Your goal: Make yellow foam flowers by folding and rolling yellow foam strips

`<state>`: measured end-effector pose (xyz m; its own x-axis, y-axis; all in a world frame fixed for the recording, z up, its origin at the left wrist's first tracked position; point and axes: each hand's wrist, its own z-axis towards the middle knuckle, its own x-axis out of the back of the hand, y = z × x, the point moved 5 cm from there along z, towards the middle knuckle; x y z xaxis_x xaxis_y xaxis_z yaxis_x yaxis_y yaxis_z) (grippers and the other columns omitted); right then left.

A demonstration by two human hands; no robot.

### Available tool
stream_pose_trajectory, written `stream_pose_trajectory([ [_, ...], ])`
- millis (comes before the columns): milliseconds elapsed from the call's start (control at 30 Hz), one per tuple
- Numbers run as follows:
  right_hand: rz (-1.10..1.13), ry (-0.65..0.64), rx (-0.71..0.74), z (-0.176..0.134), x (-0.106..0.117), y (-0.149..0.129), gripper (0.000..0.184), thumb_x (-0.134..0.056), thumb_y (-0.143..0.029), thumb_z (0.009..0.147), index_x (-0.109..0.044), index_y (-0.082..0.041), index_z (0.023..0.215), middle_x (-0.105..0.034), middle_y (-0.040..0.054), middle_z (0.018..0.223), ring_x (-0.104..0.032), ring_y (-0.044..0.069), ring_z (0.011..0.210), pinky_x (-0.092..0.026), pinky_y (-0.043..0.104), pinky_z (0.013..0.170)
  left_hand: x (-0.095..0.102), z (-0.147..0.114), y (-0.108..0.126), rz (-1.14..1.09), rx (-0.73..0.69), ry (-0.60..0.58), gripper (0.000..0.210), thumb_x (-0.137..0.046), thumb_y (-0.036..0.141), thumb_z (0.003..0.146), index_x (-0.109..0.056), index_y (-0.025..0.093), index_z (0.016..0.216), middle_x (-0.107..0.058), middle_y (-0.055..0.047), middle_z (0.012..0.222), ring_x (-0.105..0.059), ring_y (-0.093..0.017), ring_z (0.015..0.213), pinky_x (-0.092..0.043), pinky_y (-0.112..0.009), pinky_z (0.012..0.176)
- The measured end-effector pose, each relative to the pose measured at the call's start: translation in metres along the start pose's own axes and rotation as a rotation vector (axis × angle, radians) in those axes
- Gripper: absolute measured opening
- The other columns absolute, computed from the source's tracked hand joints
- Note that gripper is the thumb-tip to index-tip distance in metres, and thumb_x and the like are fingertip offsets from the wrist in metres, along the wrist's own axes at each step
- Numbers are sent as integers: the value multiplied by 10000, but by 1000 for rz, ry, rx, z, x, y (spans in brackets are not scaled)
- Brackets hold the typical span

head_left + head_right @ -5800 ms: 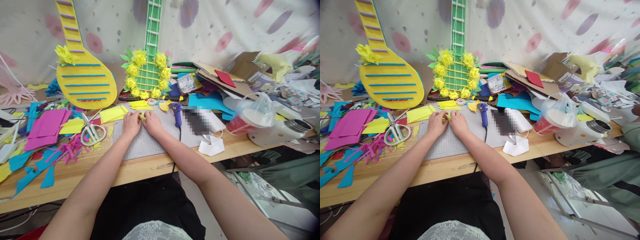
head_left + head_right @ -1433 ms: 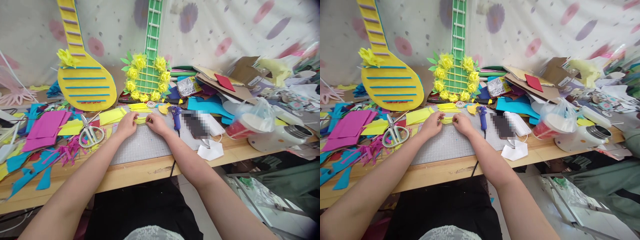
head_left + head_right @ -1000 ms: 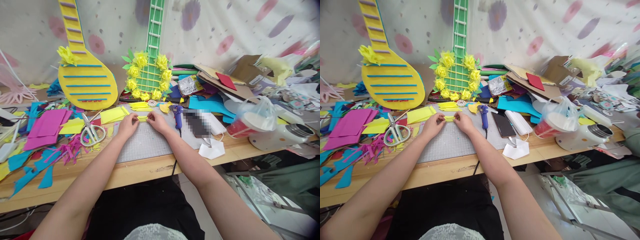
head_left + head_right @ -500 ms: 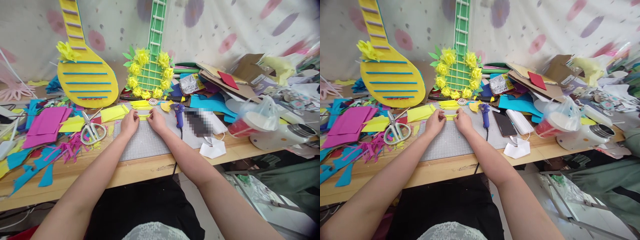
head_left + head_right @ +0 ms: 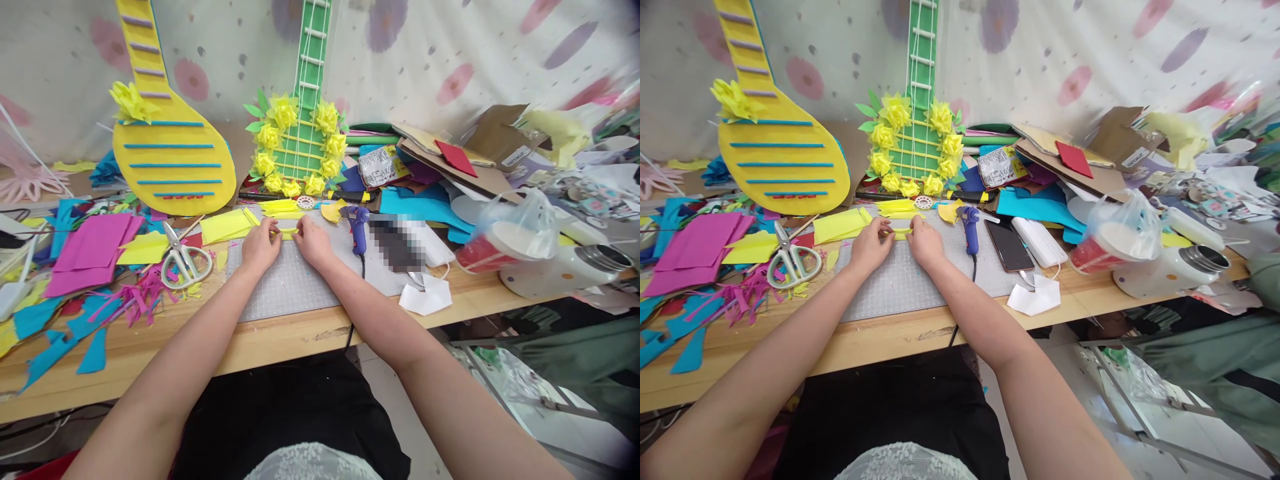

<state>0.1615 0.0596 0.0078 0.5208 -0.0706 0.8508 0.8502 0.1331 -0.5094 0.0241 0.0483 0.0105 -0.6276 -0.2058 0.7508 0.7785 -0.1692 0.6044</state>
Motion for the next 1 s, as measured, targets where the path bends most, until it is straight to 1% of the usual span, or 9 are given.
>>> stream_pose_trajectory([
  [67, -15, 12, 11, 0, 0, -1, 127, -511, -214, 841, -485, -203, 965, -639, 89, 931, -588, 218, 843, -413, 320, 705, -1, 0, 1, 29, 7, -9, 265, -532, 240, 807, -518, 222, 1070, -689, -24, 947, -616, -199, 898, -446, -325, 776],
  [233, -52, 26, 29, 0, 1, -3, 122, -505, -213, 851, -482, -200, 970, -639, 99, 931, -587, 227, 851, -403, 318, 693, 0, 1, 0, 34, 22, -1, 276, -545, 205, 789, -516, 220, 1063, -676, -31, 932, -614, -196, 890, -445, -321, 782],
  [367, -67, 22, 33, -1, 0, -3, 128, -490, -216, 859, -483, -197, 986, -636, 106, 939, -591, 231, 860, -406, 319, 697, 0, 1, 2, 41, 23, 1, 251, -521, 175, 798, -524, 213, 1047, -672, -37, 906, -615, -202, 876, -445, -329, 784],
  [567, -74, 28, 29, 0, -2, -2, 118, -481, -209, 860, -473, -194, 976, -633, 113, 944, -594, 235, 863, -414, 325, 702, -1, 2, 0, 76, 9, -7, 278, -478, 123, 790, -531, 217, 1046, -679, -36, 921, -618, -203, 886, -443, -327, 788],
  [800, -71, 18, 26, -1, -1, -4, 109, -478, -218, 862, -471, -198, 969, -630, 110, 938, -591, 235, 861, -418, 329, 704, 0, 1, 0, 52, 0, 25, 265, -465, 182, 804, -525, 227, 1057, -680, -35, 938, -620, -209, 894, -455, -338, 796],
  [867, -58, 14, 20, -1, 0, -4, 104, -476, -218, 862, -472, -198, 964, -629, 107, 925, -590, 234, 847, -418, 333, 702, 1, 0, 1, 39, 13, 19, 290, -460, 156, 788, -517, 230, 1063, -680, -32, 930, -618, -212, 904, -458, -347, 807],
  [1000, -4, 15, 21, -3, 2, -3, 88, -481, -214, 856, -475, -207, 944, -625, 86, 899, -582, 218, 819, -422, 329, 701, 4, -2, 2, 3, 33, 3, 422, -479, 74, 709, -480, 235, 1100, -665, -27, 965, -615, -200, 933, -465, -333, 832],
])
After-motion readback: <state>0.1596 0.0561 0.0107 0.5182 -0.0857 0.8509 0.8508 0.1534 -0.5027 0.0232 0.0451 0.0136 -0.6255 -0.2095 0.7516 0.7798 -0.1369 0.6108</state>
